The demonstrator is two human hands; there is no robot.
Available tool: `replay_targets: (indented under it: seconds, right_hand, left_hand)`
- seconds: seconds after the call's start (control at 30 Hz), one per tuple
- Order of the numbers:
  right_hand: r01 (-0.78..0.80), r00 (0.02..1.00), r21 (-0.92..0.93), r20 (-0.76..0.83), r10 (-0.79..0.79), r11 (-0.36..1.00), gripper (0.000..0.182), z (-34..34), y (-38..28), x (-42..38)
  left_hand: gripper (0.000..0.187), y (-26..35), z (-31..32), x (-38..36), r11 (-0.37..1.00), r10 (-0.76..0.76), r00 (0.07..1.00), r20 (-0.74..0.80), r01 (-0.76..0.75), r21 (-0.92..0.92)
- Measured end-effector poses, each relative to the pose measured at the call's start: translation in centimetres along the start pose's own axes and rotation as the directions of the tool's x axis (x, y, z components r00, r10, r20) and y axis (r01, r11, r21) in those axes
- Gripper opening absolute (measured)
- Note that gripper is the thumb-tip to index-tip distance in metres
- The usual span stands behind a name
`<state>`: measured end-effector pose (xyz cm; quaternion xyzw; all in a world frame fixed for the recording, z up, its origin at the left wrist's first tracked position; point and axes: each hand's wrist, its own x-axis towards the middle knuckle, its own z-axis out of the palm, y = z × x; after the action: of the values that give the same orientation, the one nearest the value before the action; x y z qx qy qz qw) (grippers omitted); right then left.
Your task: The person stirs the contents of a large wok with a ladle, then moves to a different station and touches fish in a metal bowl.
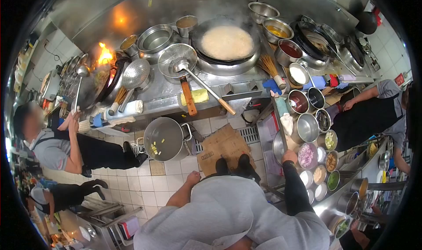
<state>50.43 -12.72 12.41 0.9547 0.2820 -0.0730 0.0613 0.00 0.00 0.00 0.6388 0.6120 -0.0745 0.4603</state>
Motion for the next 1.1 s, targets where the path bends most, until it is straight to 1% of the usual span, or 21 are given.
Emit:
replay_targets:
  seconds: [0.17,0.27,0.37,0.47,0.57,0.67,0.77,0.87,0.97,1.07,1.1]
  right_hand:
    - [0.002,1.0,-0.005,-0.003,-0.002,1.0,0.018,-0.4,-0.1,-0.2]
    - [0.036,0.999,-0.038,0.014,-0.035,0.999,0.021,0.3,0.1,0.0]
    - [0.03,0.999,-0.048,0.018,-0.029,0.998,0.021,0.3,0.1,0.0]
    - [0.019,0.998,-0.044,0.055,-0.017,0.999,0.021,-0.8,-0.2,-0.3]
    - [0.017,1.0,-0.016,-0.008,-0.017,1.0,0.021,-0.2,0.0,-0.2]
    - [0.02,1.0,-0.016,0.017,-0.019,1.0,0.021,-1.0,-0.4,-0.4]
    - [0.017,1.0,-0.03,0.017,-0.017,0.999,0.02,0.0,0.0,0.1]
    - [0.014,1.0,-0.034,0.027,-0.013,0.999,0.021,-0.5,-0.2,-0.1]
    - [0.007,1.0,-0.052,0.022,-0.006,0.999,0.021,-0.1,-0.2,0.1]
    - [0.023,1.0,-0.065,0.018,-0.021,0.998,0.022,-0.1,-0.2,0.0]
    - [0.023,1.0,-0.065,0.021,-0.022,0.998,0.022,-0.2,-0.2,0.0]
  left_hand:
    - [0.025,-1.4,0.9,0.7,1.0,0.018,0.999,-0.029,-0.018,0.022]
    - [0.027,-1.5,0.7,0.8,0.999,0.04,0.999,-0.029,-0.039,0.037]
    - [0.029,-2.1,1.1,1.1,0.998,0.048,0.998,-0.029,-0.047,0.049]
    - [0.03,-2.2,1.1,1.0,0.997,0.071,0.997,-0.032,-0.07,0.031]
    - [0.028,-1.9,0.8,1.0,0.999,0.032,0.999,-0.007,-0.032,0.023]
    - [0.025,-1.0,0.1,0.6,0.999,0.001,0.999,0.034,0.001,-0.055]
    - [0.023,-0.9,0.1,0.7,0.997,0.0,1.0,0.021,0.002,-0.077]
    - [0.022,-0.1,-0.4,0.1,0.994,0.011,1.0,0.018,-0.009,-0.111]
    - [0.021,1.5,-1.3,-0.6,0.999,0.021,1.0,0.004,-0.021,-0.025]
    - [0.022,-1.2,0.4,1.1,0.997,0.018,1.0,0.014,-0.017,-0.069]
    - [0.023,-0.9,0.2,0.9,0.998,0.008,1.0,0.02,-0.007,-0.065]
